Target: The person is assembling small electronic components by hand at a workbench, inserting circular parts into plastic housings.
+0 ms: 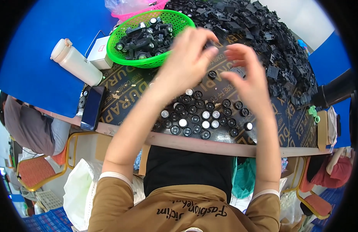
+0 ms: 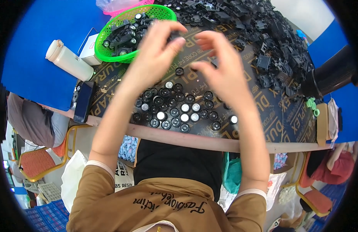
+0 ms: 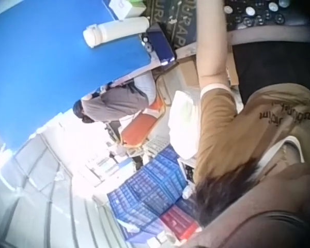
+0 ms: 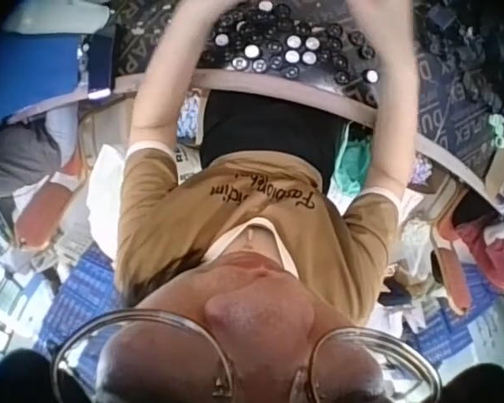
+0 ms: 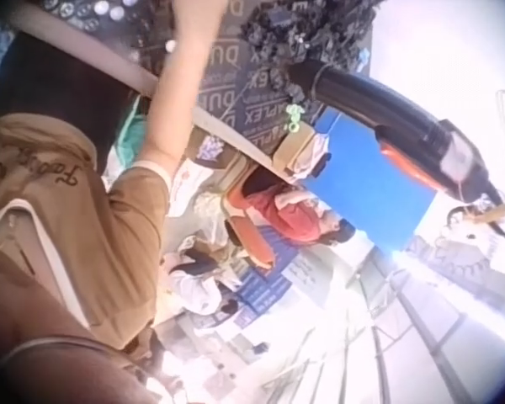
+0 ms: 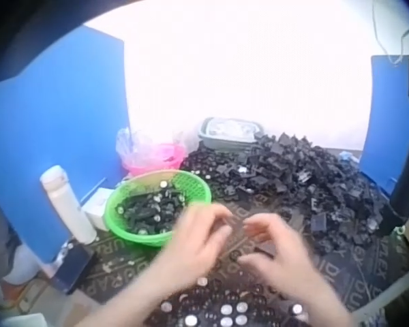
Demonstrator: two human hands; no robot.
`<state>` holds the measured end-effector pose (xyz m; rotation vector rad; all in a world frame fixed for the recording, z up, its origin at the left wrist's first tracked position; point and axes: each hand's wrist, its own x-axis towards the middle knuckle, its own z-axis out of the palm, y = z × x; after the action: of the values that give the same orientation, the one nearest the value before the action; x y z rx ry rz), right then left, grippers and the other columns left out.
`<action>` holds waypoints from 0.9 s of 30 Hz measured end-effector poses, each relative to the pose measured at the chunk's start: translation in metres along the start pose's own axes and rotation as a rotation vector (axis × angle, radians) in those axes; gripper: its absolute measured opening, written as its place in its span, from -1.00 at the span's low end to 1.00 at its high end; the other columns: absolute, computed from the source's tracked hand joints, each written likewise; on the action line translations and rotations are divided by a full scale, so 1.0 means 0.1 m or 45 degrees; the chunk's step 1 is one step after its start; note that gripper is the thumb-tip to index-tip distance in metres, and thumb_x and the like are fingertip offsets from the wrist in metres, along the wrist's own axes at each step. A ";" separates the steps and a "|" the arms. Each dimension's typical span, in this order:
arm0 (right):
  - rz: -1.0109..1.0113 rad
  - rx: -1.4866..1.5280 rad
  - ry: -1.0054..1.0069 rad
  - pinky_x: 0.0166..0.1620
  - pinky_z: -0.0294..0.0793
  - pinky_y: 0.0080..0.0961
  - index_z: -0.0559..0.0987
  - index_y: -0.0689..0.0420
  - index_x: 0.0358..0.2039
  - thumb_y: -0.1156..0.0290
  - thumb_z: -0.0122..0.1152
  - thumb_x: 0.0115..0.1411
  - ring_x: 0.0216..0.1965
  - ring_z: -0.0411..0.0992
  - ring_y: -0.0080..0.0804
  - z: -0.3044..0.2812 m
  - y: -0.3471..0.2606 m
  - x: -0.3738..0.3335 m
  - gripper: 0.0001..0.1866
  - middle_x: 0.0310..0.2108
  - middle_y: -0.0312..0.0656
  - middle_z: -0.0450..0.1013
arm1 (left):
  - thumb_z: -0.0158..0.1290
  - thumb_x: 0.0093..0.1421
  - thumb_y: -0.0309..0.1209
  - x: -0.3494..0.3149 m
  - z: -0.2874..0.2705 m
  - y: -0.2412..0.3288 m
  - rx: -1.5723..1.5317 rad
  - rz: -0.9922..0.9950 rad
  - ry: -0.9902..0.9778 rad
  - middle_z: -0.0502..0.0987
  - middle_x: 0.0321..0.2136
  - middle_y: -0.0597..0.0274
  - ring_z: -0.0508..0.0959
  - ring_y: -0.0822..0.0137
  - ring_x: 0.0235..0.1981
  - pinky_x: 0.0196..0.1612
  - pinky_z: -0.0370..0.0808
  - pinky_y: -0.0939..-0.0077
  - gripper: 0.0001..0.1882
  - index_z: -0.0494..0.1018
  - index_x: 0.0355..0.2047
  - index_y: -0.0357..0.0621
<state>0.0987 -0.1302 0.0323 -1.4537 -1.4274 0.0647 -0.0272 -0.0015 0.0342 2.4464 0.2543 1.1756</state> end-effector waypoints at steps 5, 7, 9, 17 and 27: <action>0.358 -0.535 -0.464 -0.16 0.41 -0.40 0.49 0.22 -0.26 0.57 0.10 0.02 -0.24 0.43 -0.16 -0.72 0.15 -0.30 -0.79 -0.31 -0.04 0.44 | 0.07 0.03 -0.33 0.41 -0.49 -0.57 0.743 -0.058 -0.015 0.40 -0.17 0.02 0.36 -0.01 -0.10 -0.03 0.29 0.13 -0.65 0.41 -0.14 -0.13; 0.435 -0.767 -0.626 -0.14 0.39 -0.32 0.49 0.21 -0.26 0.55 0.13 0.00 -0.22 0.40 -0.10 -0.74 0.13 -0.52 -0.77 -0.31 -0.04 0.42 | 0.05 0.06 -0.28 0.48 -0.56 -0.50 0.859 -0.115 -0.083 0.36 -0.10 -0.05 0.30 -0.04 -0.02 0.04 0.23 0.12 -0.59 0.40 -0.09 -0.18; 0.346 -0.740 -0.560 -0.10 0.36 -0.30 0.49 0.19 -0.23 0.57 0.14 -0.01 -0.19 0.37 -0.06 -0.68 0.18 -0.71 -0.73 -0.29 -0.05 0.39 | 0.02 0.08 -0.32 0.57 -0.42 -0.48 0.575 0.142 -0.051 0.42 -0.19 -0.07 0.37 -0.04 -0.10 -0.03 0.30 0.20 -0.63 0.41 -0.12 -0.21; 0.351 -0.664 -0.246 -0.19 0.38 -0.39 0.44 0.22 -0.23 0.68 -0.02 0.06 -0.28 0.39 -0.18 -0.56 0.37 -0.86 -0.76 -0.30 -0.09 0.34 | 0.10 -0.02 -0.44 0.30 1.12 -0.11 0.425 0.407 -0.931 0.46 -0.11 0.02 0.41 0.13 0.00 0.16 0.19 0.12 -0.42 0.27 0.08 -0.10; 0.420 -0.613 -0.286 -0.09 0.32 -0.32 0.41 0.25 -0.26 0.62 0.00 0.06 -0.14 0.32 -0.02 -0.48 -0.03 -1.29 -0.81 -0.23 -0.01 0.33 | 0.27 -0.17 -0.30 0.08 0.39 0.01 -0.211 -0.078 -0.362 0.47 -0.32 0.08 0.51 0.20 -0.27 -0.22 0.46 0.42 -0.51 0.46 -0.21 -0.25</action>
<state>0.0911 -0.2573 -0.0199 -2.1288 -1.4263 0.0984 0.0082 -0.0104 0.0184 2.4021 0.1403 0.7770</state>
